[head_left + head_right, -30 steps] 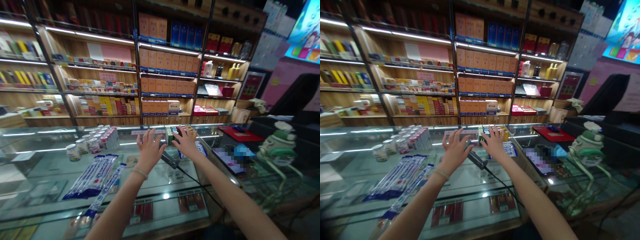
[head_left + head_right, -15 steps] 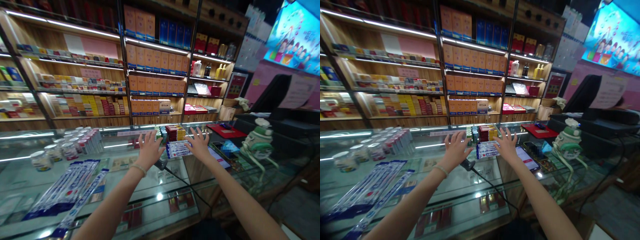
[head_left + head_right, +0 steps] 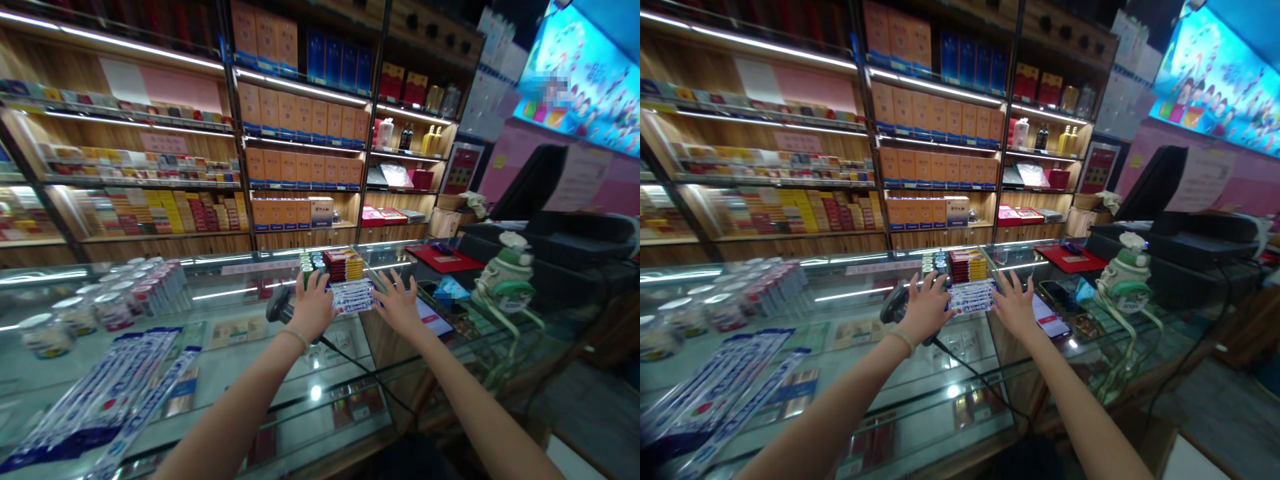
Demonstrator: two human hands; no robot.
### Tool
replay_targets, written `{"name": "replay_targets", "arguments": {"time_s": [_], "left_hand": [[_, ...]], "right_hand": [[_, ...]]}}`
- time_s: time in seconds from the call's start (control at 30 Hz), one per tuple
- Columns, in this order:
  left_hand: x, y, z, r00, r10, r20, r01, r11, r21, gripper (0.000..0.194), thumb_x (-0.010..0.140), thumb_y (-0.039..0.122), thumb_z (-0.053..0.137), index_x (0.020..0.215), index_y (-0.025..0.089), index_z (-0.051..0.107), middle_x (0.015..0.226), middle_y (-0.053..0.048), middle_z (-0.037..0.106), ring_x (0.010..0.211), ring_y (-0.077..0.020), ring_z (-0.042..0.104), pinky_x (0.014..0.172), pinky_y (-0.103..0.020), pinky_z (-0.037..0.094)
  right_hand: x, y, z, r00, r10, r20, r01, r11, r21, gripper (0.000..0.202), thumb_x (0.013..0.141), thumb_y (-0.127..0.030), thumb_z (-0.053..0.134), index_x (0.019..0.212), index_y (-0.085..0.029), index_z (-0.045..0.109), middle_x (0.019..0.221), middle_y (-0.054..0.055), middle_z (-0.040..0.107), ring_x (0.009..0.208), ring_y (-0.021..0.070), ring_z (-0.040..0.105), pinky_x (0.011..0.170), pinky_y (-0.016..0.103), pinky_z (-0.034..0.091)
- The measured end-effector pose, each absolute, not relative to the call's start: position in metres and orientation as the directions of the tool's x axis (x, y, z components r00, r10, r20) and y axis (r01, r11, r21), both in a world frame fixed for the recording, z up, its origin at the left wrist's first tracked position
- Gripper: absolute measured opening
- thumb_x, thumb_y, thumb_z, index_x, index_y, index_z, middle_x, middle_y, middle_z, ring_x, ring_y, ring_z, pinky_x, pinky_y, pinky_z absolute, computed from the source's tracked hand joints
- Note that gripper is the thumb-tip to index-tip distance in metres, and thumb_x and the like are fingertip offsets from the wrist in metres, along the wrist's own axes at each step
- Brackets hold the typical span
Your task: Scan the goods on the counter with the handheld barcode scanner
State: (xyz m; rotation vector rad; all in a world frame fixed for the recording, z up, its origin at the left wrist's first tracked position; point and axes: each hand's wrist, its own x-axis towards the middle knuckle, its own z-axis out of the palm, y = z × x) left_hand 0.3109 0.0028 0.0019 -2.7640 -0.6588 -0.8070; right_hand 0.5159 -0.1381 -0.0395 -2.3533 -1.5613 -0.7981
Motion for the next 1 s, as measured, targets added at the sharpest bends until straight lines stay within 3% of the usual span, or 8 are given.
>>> {"name": "replay_targets", "arguments": {"time_s": [0.43, 0.73, 1.0], "left_hand": [[0.315, -0.003, 0.000, 0.773, 0.400, 0.492, 0.492, -0.868, -0.067, 0.008, 0.076, 0.026, 0.076, 0.082, 0.024, 0.080, 0.140, -0.011, 0.063, 0.142, -0.0385, 0.041, 0.120, -0.069, 0.019], [0.311, -0.003, 0.004, 0.779, 0.440, 0.446, 0.505, -0.863, -0.031, 0.006, 0.080, 0.028, 0.075, 0.083, 0.026, 0.079, 0.139, -0.007, 0.064, 0.144, -0.0373, 0.038, 0.120, -0.070, 0.017], [0.290, 0.009, 0.025, 0.719, 0.478, 0.504, 0.545, -0.838, 0.017, 0.004, 0.080, 0.031, 0.077, 0.078, 0.029, 0.079, 0.138, -0.003, 0.064, 0.143, -0.0385, 0.037, 0.119, -0.072, 0.014]], "right_hand": [[0.511, -0.138, -0.044, 0.311, 0.768, 0.560, 0.900, -0.428, 0.086, 0.024, 0.093, -0.032, 0.062, 0.114, -0.033, 0.073, 0.162, 0.002, 0.041, 0.153, 0.0331, 0.023, 0.120, 0.068, 0.005], [0.514, -0.138, -0.041, 0.276, 0.718, 0.639, 0.911, -0.407, 0.064, 0.009, 0.089, -0.025, 0.065, 0.088, -0.029, 0.073, 0.148, 0.002, 0.059, 0.146, 0.0335, 0.035, 0.117, 0.069, 0.015], [0.502, -0.132, -0.013, 0.232, 0.697, 0.678, 0.930, -0.364, 0.056, 0.011, 0.093, -0.027, 0.065, 0.088, -0.029, 0.074, 0.146, 0.003, 0.060, 0.143, 0.0366, 0.040, 0.114, 0.071, 0.018]]}}
